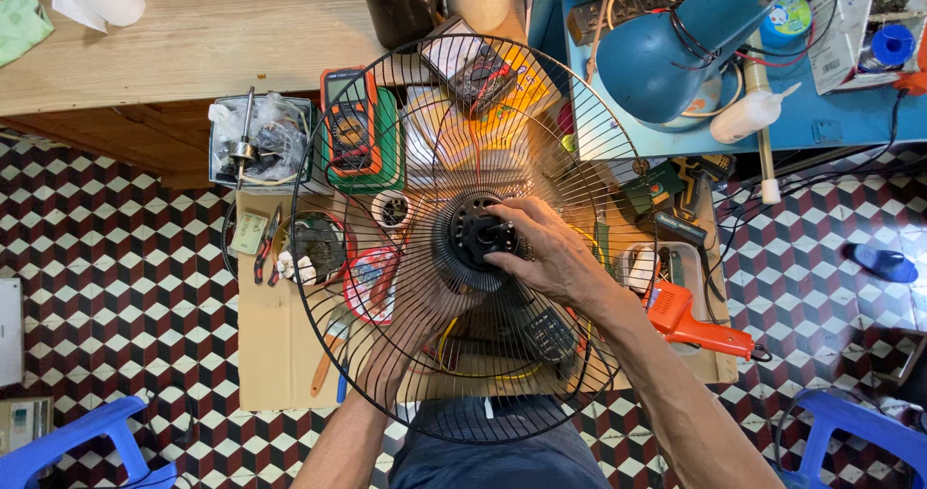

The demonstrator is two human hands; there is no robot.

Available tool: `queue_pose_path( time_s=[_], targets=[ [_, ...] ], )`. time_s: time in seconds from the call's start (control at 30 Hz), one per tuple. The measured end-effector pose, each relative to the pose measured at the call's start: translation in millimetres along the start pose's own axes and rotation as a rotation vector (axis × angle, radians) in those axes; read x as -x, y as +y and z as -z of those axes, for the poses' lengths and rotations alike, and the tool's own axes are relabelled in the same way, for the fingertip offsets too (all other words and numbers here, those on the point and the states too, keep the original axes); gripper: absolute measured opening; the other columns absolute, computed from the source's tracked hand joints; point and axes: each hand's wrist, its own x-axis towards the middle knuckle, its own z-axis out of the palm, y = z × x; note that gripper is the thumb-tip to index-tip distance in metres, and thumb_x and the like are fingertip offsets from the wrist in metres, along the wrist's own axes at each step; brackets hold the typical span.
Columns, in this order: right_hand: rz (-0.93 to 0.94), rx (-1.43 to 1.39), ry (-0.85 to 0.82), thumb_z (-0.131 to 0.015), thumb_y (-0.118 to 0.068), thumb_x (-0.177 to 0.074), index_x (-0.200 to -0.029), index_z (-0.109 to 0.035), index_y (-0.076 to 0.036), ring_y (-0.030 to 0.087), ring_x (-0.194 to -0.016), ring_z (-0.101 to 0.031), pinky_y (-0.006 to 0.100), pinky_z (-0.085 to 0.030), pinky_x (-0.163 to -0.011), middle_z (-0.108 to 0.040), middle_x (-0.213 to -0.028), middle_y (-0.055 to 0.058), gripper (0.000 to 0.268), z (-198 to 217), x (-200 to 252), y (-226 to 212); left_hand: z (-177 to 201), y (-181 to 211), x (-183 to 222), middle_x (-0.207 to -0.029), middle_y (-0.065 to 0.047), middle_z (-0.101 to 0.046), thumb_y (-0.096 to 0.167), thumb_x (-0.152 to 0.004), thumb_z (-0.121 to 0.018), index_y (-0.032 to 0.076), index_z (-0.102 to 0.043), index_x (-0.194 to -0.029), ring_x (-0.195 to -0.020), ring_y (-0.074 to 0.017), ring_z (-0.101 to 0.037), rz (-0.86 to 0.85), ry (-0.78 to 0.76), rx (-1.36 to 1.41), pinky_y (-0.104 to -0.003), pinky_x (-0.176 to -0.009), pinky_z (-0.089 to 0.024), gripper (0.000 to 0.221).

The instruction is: The person retrieves a power tool from a box and places it on a workbench, then handles a disassembled electric fan. They remove the front grille, manipulate the central motor housing, and repeatedly insert and remove a small black plastic component from the fan's center.

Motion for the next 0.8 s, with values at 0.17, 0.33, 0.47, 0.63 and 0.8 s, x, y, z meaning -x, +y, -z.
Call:
queue_pose_path(
  time_s=[0.17, 0.33, 0.47, 0.63, 0.8],
  targets=[
    [0.153, 0.152, 0.059, -0.081, -0.036, -0.083, -0.145, -0.05, -0.005, 0.036, -0.123, -0.058, 0.045, -0.051, -0.103, -0.056, -0.136, 0.017, 0.076, -4.9, 0.6, 5.6, -1.6, -0.2, -1.6, -0.137, -0.015, -0.06, 0.033, -0.105, -0.053, 0.004, -0.051, -0.143, -0.122, -0.0281, -0.065, -0.059, 0.086, -0.131, -0.041, -0.095, -0.061, 0.048],
    [-0.024, 0.066, 0.095, -0.08, -0.037, -0.086, -0.144, -0.055, -0.008, 0.03, -0.113, -0.065, 0.041, -0.056, -0.094, -0.06, -0.127, 0.015, 0.07, -8.5, -3.2, 6.7, -10.3, 1.3, 4.6, -0.137, -0.009, -0.059, 0.025, -0.102, -0.057, 0.009, -0.049, -0.144, -0.123, -0.0221, -0.062, -0.109, 0.087, -0.382, -0.039, -0.096, -0.059, 0.046],
    [-0.053, 0.074, 0.127, -0.083, -0.039, -0.082, -0.135, -0.061, -0.005, 0.03, -0.106, -0.067, 0.041, -0.058, -0.09, -0.062, -0.119, 0.015, 0.067, -10.8, -4.1, 2.4, -17.4, 2.9, 3.7, -0.134, -0.012, -0.061, 0.027, -0.102, -0.057, 0.005, -0.05, -0.142, -0.119, -0.0233, -0.064, -0.061, 0.081, -0.185, -0.038, -0.093, -0.06, 0.047],
    [-0.135, 0.109, 0.189, -0.086, -0.041, -0.077, -0.121, -0.064, -0.001, 0.029, -0.092, -0.066, 0.04, -0.059, -0.079, -0.06, -0.101, 0.015, 0.063, -20.1, -0.9, -8.8, -18.6, 3.3, 11.9, -0.136, -0.017, -0.058, 0.029, -0.085, -0.079, 0.001, -0.043, -0.145, -0.122, -0.0295, -0.062, -0.592, -0.134, -1.437, -0.045, -0.097, -0.058, 0.075],
    [-0.102, 0.184, 0.236, -0.087, -0.046, -0.079, -0.103, -0.064, 0.001, 0.027, -0.087, -0.065, 0.039, -0.059, -0.074, -0.061, -0.095, 0.012, 0.058, -23.5, -5.0, -17.0, -17.3, 1.8, 5.1, -0.135, -0.014, -0.06, 0.031, -0.101, -0.055, 0.006, -0.05, -0.142, -0.119, -0.028, -0.065, -0.074, 0.108, -0.165, -0.043, -0.091, -0.062, 0.048]
  ],
)
